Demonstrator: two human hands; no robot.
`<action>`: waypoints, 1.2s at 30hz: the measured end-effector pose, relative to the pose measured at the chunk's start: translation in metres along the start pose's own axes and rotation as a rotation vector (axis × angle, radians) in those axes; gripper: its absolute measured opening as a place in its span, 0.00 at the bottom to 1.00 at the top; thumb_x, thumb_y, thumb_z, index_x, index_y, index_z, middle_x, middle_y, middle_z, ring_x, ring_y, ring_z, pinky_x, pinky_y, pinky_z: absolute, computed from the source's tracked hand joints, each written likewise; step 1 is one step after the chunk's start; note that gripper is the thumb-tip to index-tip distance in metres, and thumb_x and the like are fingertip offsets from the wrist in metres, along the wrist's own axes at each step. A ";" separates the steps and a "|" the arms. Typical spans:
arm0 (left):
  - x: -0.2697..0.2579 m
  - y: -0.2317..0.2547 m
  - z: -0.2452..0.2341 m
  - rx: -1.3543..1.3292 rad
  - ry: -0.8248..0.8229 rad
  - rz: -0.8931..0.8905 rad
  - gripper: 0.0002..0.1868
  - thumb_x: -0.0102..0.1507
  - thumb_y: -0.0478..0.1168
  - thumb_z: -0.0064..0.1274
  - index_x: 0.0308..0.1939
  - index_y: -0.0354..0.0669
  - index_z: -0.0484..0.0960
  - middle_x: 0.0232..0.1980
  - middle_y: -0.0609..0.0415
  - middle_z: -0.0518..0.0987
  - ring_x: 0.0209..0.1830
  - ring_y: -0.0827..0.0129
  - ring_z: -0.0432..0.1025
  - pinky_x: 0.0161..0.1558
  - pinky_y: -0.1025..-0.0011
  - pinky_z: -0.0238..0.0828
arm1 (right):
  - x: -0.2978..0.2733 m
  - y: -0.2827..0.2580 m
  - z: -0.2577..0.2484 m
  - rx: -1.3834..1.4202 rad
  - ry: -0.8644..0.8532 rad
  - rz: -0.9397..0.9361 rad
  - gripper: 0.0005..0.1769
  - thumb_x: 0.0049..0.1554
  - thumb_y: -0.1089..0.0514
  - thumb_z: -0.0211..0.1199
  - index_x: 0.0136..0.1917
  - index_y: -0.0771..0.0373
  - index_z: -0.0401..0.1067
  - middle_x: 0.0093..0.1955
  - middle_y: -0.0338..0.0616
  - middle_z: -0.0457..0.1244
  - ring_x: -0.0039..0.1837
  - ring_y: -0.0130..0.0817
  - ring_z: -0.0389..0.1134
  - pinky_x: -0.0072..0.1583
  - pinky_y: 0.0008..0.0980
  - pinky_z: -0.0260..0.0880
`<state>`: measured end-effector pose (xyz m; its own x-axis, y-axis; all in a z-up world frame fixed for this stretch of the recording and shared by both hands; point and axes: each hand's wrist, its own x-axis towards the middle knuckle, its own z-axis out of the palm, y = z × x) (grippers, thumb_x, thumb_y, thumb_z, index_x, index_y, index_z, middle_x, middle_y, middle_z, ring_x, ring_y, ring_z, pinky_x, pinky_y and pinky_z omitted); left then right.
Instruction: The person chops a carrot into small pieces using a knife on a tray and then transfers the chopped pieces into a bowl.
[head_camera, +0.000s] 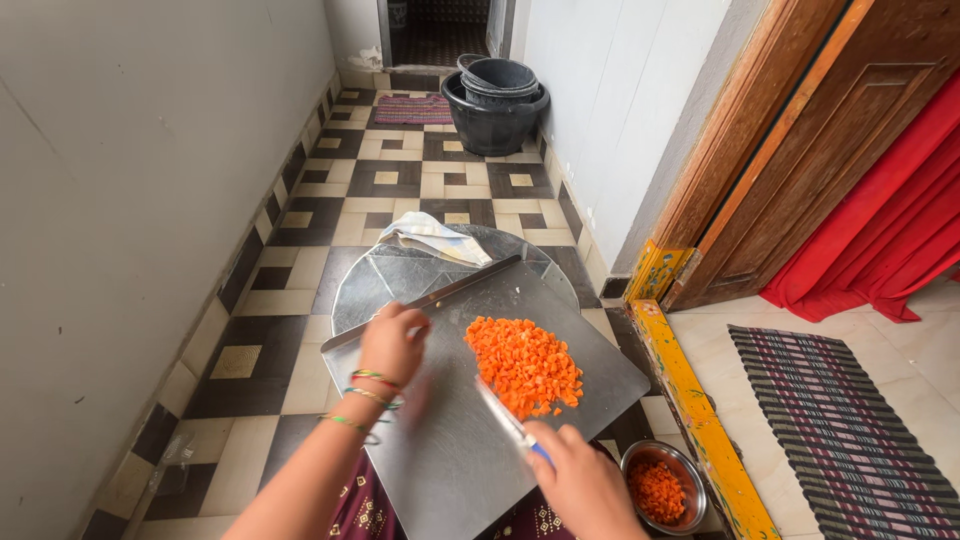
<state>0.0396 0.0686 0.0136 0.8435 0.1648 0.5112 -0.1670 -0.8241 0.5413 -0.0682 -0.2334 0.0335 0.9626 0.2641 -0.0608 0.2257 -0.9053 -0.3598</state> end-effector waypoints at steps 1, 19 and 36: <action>-0.002 -0.008 -0.008 0.002 0.001 0.000 0.02 0.59 0.39 0.61 0.34 0.47 0.87 0.42 0.50 0.79 0.46 0.53 0.74 0.49 0.59 0.71 | 0.001 0.000 -0.002 0.001 0.001 -0.002 0.19 0.60 0.41 0.56 0.65 0.38 0.66 0.51 0.44 0.65 0.51 0.50 0.72 0.52 0.48 0.74; -0.028 -0.013 0.001 -0.027 -0.377 -0.047 0.21 0.56 0.34 0.60 0.53 0.48 0.86 0.50 0.46 0.80 0.46 0.53 0.78 0.49 0.61 0.77 | 0.003 -0.037 0.021 0.416 -0.078 0.154 0.23 0.59 0.50 0.57 0.68 0.49 0.65 0.59 0.52 0.69 0.63 0.51 0.70 0.63 0.43 0.70; -0.061 0.032 -0.001 -0.370 -0.255 -0.222 0.20 0.54 0.32 0.62 0.51 0.35 0.81 0.50 0.45 0.78 0.44 0.60 0.81 0.47 0.70 0.82 | 0.010 -0.073 0.004 0.306 0.031 0.071 0.19 0.61 0.51 0.53 0.65 0.53 0.64 0.49 0.58 0.70 0.55 0.59 0.71 0.56 0.53 0.70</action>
<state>-0.0178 0.0321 0.0004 0.9694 0.1386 0.2026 -0.1003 -0.5295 0.8423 -0.0756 -0.1632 0.0550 0.9795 0.1891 -0.0692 0.1064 -0.7778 -0.6194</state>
